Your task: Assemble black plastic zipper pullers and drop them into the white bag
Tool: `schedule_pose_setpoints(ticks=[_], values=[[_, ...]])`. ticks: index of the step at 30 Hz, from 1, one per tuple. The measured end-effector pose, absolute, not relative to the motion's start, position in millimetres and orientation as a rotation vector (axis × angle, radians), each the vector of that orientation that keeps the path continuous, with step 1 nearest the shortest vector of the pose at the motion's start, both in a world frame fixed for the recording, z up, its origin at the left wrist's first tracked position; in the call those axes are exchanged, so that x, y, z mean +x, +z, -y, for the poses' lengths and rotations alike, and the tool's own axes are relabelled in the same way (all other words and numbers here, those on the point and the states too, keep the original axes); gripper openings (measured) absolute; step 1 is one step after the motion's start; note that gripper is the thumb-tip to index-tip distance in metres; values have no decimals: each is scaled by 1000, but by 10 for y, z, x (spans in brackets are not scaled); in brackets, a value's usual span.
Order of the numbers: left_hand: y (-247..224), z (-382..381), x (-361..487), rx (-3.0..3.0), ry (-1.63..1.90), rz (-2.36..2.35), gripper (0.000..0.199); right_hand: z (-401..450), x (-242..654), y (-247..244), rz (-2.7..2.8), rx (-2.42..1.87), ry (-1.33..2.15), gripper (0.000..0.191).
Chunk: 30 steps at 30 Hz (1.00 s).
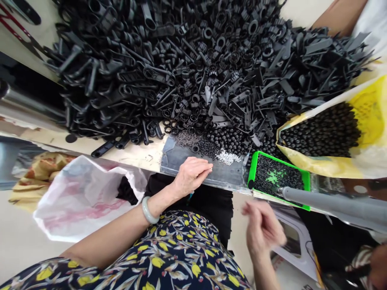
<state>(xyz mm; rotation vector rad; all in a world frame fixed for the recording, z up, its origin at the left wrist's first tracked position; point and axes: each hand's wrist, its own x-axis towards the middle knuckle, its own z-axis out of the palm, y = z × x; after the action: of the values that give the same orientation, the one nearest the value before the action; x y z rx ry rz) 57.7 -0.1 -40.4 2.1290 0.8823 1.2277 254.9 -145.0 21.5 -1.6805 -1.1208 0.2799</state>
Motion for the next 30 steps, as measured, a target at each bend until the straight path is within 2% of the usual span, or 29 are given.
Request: schedule_pose_setpoints(ticks=[2, 3, 4, 7, 8, 13, 18, 21, 30], values=[[-414, -1, 575, 2135, 1235, -862, 12, 1648, 2862, 307, 900, -1685, -91, 21], [-414, -2, 573, 2140, 1235, -862, 11, 1680, 3029, 352, 791, -1609, -173, 22], [-412, -3, 571, 2146, 1235, -867, 10, 1669, 3190, 399, 767, -1537, -152, 27], [-399, -7, 567, 2178, 1249, -875, 8, 1443, 3520, 561, 835, -1383, 99, 66], [-397, -8, 566, 2188, 1259, -872, 8, 1334, 3558, 615, 865, -1365, 171, 71], [-420, -6, 564, 2191, 1276, -857, 9, 789, 3204, 724, 982, -1212, 435, 33], [-447, 8, 565, 2208, 1243, -886, 13, 361, 2472, 556, 973, -1021, 575, 43], [-433, 14, 563, 2204, 1218, -894, 15, 197, 2183, 487, 1033, -948, 606, 40], [-396, 18, 568, 2168, 1201, -887, 12, 98, 2049, 463, 1090, -955, 655, 36]])
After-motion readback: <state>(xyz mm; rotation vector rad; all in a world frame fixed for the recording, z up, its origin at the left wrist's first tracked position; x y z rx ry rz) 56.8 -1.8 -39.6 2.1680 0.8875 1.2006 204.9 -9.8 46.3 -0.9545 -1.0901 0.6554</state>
